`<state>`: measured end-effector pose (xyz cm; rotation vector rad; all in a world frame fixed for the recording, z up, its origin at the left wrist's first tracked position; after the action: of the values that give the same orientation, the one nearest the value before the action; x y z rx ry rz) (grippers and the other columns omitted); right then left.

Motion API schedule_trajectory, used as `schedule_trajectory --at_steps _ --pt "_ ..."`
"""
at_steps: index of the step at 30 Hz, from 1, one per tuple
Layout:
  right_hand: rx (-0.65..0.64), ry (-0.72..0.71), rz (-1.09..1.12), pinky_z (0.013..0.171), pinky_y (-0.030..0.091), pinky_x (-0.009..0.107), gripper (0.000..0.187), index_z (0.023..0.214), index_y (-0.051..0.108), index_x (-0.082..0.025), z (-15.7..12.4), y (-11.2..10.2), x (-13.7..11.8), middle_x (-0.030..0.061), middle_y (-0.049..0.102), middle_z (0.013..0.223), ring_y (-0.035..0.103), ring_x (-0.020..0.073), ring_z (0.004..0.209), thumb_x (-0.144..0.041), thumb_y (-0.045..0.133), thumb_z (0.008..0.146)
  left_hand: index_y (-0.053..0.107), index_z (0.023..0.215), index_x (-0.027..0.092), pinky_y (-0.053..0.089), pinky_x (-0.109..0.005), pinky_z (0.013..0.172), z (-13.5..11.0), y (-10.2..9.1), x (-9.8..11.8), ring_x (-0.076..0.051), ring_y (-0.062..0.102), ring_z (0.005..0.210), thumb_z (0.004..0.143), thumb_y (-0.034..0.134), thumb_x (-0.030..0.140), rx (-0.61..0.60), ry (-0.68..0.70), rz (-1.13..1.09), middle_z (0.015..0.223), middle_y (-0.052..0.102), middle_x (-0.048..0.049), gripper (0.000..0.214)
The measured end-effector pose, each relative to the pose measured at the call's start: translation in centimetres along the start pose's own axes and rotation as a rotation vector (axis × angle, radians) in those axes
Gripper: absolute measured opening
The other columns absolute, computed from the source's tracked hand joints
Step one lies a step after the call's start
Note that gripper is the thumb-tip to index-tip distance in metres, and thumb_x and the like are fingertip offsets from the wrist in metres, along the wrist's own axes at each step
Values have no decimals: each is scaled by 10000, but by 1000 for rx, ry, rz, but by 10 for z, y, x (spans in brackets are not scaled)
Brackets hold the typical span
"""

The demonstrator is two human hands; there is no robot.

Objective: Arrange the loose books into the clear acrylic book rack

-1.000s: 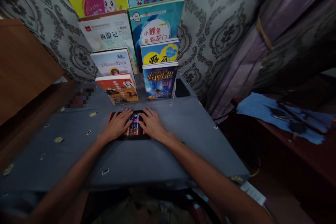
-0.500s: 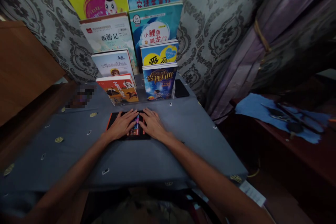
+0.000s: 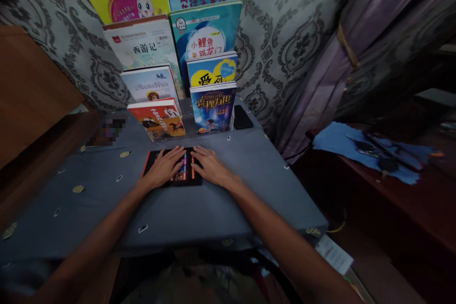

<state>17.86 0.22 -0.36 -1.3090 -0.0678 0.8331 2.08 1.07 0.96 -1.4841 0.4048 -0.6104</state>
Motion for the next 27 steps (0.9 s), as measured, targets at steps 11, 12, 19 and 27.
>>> schedule_trajectory --at_steps 11,12,19,27 --pt "18 -5 5 1118 406 535 422 1352 582 -139 -22 -6 -13 183 557 1429 496 283 1360 -278 512 959 419 1476 245 255 -559 1167 5 -6 1 -250 343 1459 1040 315 397 -24 -5 4 1558 412 -87 474" --pt "26 -4 7 1118 406 534 414 1338 592 -132 -24 -6 -15 186 567 1416 506 284 1350 -282 515 960 438 1465 245 271 -556 1158 8 -6 2 -258 359 1448 1039 318 399 -26 -5 11 1545 432 -91 469" --pt "62 -23 39 1117 411 537 402 1326 604 -145 -44 -12 -23 169 586 1401 483 279 1372 -306 475 981 410 1477 249 227 -524 1180 27 0 16 -198 268 1494 1051 257 303 -83 207 -48 1569 395 -80 456" --pt "30 -46 44 1134 387 545 433 1382 553 -147 -45 -9 -24 171 560 1430 461 274 1391 -301 458 988 417 1466 227 233 -495 1189 33 5 14 -194 306 1479 1043 295 306 -63 303 -78 1562 405 -88 447"
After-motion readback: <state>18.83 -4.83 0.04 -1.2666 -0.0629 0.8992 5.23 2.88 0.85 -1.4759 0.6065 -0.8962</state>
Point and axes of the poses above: each hand's wrist, its own z-axis towards the middle knuckle, its own y-axis out of the palm, x = y × z, the point moved 6 cm from there along z, towards the middle knuckle
